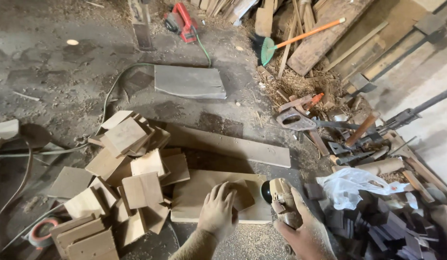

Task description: Sand the edges of small wooden squares using a power sander.

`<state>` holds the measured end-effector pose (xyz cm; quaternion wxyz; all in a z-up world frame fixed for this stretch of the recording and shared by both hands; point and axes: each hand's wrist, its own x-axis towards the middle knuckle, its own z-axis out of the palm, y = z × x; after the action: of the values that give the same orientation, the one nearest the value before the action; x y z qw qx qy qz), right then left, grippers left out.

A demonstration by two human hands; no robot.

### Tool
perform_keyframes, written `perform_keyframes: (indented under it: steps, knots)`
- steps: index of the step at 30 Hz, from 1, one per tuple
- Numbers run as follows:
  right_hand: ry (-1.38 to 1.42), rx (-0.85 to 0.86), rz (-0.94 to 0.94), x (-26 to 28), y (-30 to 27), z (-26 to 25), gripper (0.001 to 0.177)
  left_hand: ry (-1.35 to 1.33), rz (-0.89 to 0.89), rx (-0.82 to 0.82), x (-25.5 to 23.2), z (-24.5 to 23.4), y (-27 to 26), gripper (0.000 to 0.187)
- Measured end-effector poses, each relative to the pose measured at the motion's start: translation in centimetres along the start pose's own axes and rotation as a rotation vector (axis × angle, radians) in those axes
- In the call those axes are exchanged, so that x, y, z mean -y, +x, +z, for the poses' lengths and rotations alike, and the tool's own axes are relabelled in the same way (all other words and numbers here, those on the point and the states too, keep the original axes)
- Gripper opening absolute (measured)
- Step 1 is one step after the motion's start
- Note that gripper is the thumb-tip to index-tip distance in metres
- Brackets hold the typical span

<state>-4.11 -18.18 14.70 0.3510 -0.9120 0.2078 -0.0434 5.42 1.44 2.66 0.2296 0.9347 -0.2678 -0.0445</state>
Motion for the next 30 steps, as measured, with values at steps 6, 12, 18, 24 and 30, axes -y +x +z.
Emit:
perform_keyframes:
  steps: [6,12,18,24,30]
  knots:
    - [-0.031,0.021,0.113,0.4,0.3,-0.9,0.095,-0.048,-0.347,-0.02,-3.1,2.2,-0.2,0.157]
    - [0.146,-0.016,-0.002,-0.5,0.3,-0.1,0.095,0.111,-0.16,0.062,-2.0,1.1,-1.8,0.088]
    - [-0.084,0.043,-0.004,-0.7,0.2,0.4,0.097,0.006,-0.26,-0.198,-3.3,4.5,-0.5,0.117]
    - [0.334,0.02,-0.139,-2.4,1.2,2.3,0.092,0.15,-0.183,-0.215,-5.7,6.7,-1.4,0.127]
    - [0.249,0.049,0.035,-1.5,0.8,2.4,0.095,0.425,0.13,-0.613,-3.1,13.1,-3.7,0.103]
